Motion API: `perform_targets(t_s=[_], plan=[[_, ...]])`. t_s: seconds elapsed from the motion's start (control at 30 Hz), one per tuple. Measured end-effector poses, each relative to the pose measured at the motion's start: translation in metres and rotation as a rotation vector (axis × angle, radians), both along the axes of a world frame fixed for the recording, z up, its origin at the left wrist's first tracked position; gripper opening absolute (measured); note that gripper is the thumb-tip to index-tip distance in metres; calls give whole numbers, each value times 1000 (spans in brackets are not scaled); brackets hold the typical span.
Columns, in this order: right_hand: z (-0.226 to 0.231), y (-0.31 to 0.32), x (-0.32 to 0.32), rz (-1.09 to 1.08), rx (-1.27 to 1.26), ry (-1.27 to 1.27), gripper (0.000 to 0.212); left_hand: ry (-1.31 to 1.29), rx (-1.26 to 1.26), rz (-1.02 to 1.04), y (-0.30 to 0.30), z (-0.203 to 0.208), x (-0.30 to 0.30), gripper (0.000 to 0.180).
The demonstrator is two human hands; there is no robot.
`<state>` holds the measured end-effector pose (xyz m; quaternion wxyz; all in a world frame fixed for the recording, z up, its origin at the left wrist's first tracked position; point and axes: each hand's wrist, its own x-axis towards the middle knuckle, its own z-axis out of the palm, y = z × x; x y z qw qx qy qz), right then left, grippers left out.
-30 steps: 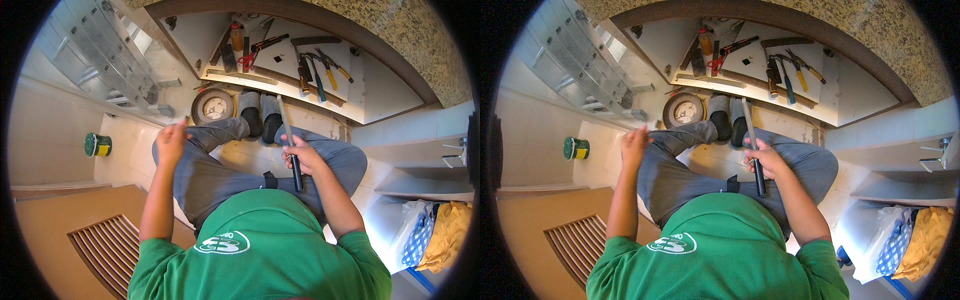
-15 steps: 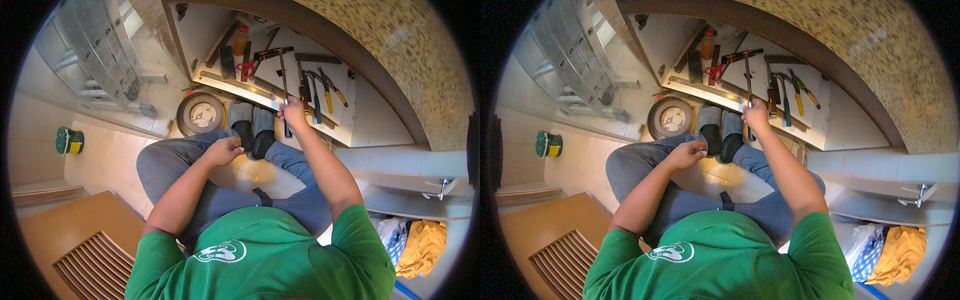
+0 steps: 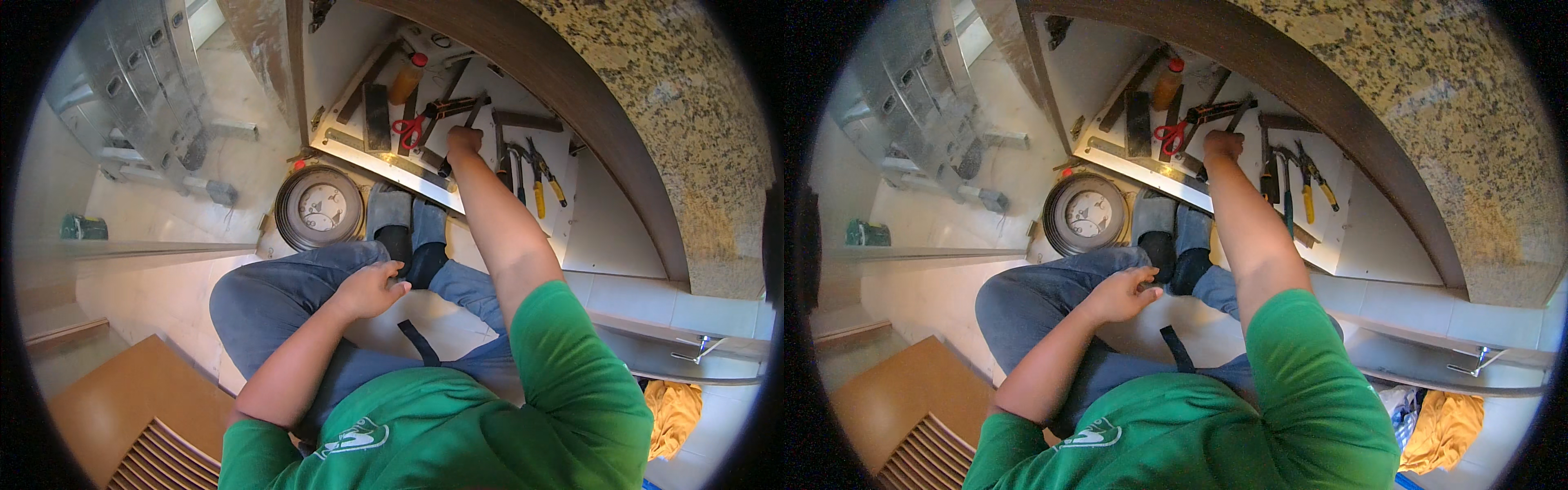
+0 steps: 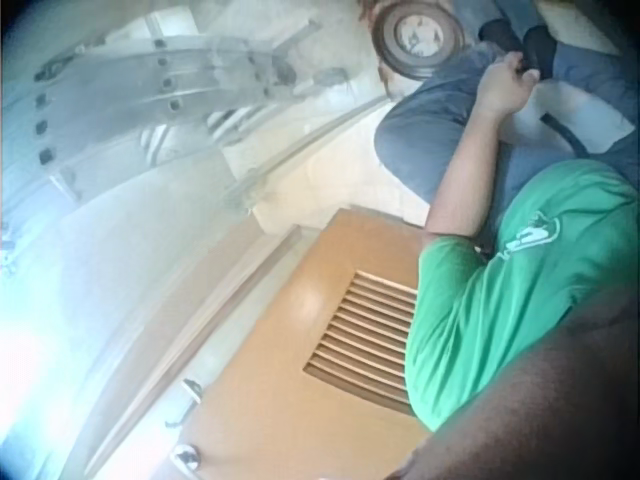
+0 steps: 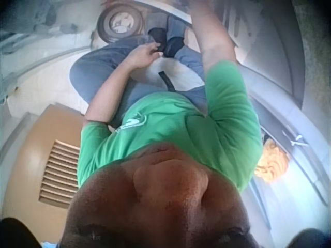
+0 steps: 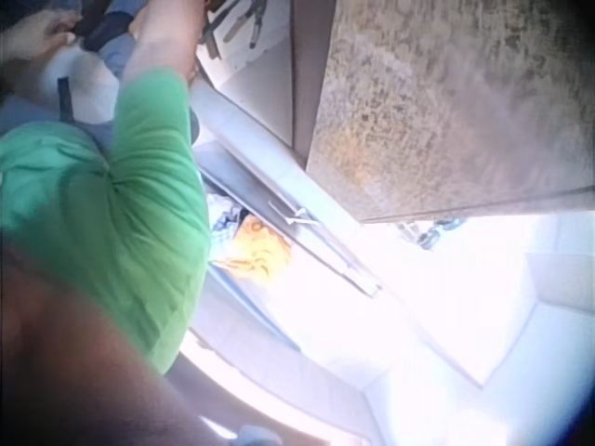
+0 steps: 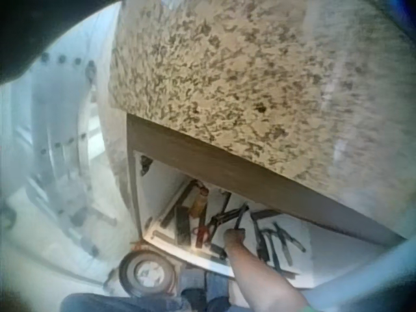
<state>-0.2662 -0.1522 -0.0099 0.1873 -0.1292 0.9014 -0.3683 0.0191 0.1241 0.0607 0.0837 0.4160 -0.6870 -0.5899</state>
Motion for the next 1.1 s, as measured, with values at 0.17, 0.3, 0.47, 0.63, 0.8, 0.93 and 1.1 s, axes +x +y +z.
perform_targets(t_s=[0.17,0.3,0.47,0.63,0.8,0.93,1.1], plan=[[16,8,1,321,267,139,58,-5,-4,-39,0,5,1,60],[35,29,-2,514,344,261,61,35,-94,-7,2,5,0,58],[65,76,-34,728,340,531,45,0,-45,-50,3,8,0,65],[87,147,-99,802,530,440,49,-21,-65,-89,7,13,-4,67],[76,192,-116,908,710,446,59,-45,-26,-83,10,9,-9,68],[58,200,-112,850,654,389,55,-94,8,-70,10,-1,-11,70],[39,203,-112,623,351,301,46,-146,-41,-77,9,-17,-9,70]])
